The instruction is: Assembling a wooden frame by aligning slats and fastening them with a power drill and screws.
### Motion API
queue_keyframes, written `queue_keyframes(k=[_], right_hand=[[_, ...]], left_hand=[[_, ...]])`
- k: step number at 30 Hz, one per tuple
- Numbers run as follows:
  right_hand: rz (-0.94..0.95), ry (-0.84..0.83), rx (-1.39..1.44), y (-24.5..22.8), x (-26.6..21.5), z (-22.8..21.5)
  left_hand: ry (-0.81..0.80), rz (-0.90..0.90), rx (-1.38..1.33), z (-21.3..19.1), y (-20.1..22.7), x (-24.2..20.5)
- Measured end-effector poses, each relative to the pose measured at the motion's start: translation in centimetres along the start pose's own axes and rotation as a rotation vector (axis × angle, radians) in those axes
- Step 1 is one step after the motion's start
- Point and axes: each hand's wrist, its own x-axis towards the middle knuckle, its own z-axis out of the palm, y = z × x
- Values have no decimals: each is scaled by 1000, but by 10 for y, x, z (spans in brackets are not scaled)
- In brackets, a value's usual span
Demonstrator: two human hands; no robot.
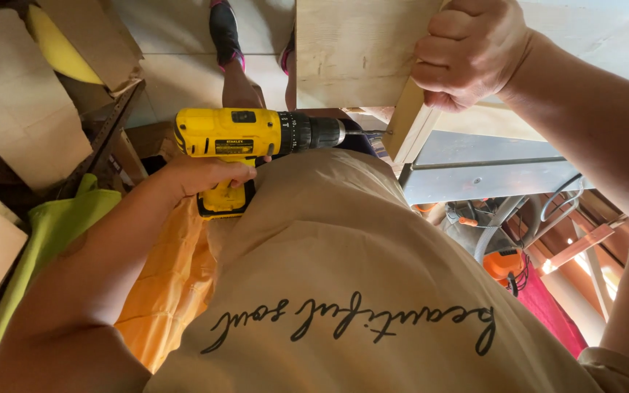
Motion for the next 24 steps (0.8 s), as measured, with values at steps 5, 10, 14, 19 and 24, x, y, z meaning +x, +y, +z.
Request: queue_keyframes(k=[5, 10, 14, 19, 24], right_hand=[[6, 10, 11, 0, 1, -2], [18, -10, 9, -1, 3, -3], [23, -7, 3, -1, 5, -4], [13, 7, 7, 0, 6, -5], [4, 13, -6, 1, 8, -4]], left_hand=[[-89, 79, -106, -10, -50, 34], [-111, 79, -163, -6, -20, 18], [-2, -29, 23, -5, 6, 7], [-70, 48, -199, -7, -14, 17], [-75, 11, -184, -7, -6, 11]])
